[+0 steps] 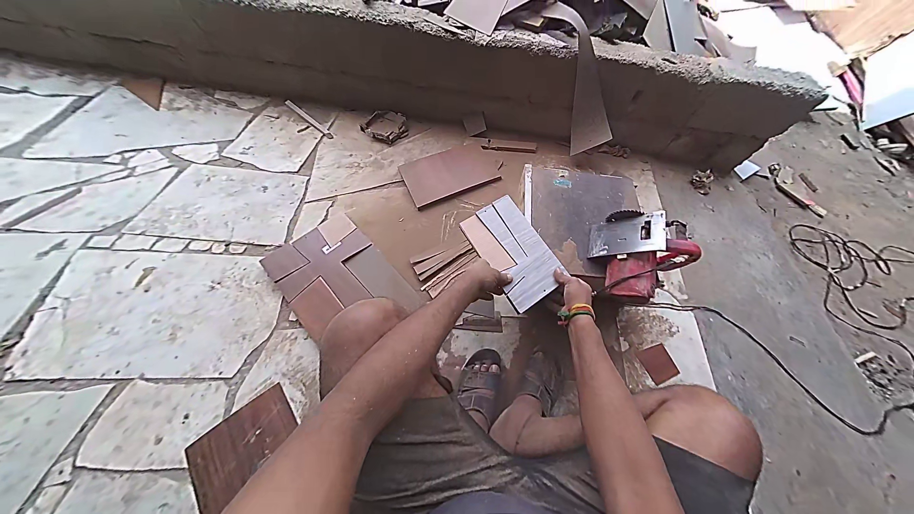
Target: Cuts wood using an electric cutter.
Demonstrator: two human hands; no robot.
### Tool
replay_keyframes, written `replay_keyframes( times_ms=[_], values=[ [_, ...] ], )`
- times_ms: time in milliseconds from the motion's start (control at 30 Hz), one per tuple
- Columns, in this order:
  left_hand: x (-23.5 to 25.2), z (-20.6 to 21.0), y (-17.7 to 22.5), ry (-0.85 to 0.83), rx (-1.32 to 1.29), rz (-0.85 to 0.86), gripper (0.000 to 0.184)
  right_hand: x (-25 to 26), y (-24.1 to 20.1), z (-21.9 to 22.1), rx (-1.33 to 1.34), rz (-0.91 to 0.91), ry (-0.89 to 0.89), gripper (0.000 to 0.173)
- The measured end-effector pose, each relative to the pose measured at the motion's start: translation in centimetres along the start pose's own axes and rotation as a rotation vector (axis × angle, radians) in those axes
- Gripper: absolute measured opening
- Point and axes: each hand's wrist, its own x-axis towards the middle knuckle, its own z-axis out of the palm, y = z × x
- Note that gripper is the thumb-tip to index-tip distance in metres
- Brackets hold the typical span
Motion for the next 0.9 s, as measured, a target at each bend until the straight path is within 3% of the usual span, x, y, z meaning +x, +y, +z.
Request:
replay_keyframes(
  times_ms=[67,167,333,533,633,733,900],
  values=[
    [-0.2,0.6,-0.1,0.029,-0.152,0.013,0.057,0.0,0.0,0.1,0.014,0.001,0.003,0.042],
    [-0.3,1.3,-0.5,0.107,-0.271,0.024,0.069,-0.4,0.3,0.3,-0.015,-0.013,0.018,0.042],
    [0.0,1.3,0.2,0.144,-0.298,0.043,0.068,-1.9,0.3,-0.1,-0.447,-0.221,0.073,0.052],
    [2.2,0.0,1.4,0.218,-0.383,0.274,0.062,-2.8,-0.6,-0.3,-0.543,-0.143,-0.018,0.063],
    [3.8,-1.0,2.0,0.258,-0.353,0.372,0.055,-3.7,-1.3,0.1,-0.754,-0.241,0.062,0.058],
    [5.7,-1.8,2.1,0.257,-0.253,0.412,0.053,-4.8,-2.2,0.8,-0.921,-0.349,0.168,0.064],
    [8.6,-2.4,1.8,0.267,-0.171,0.461,0.053,-2.7,-1.8,1.8,-0.95,-0.662,0.188,0.06]
  ],
)
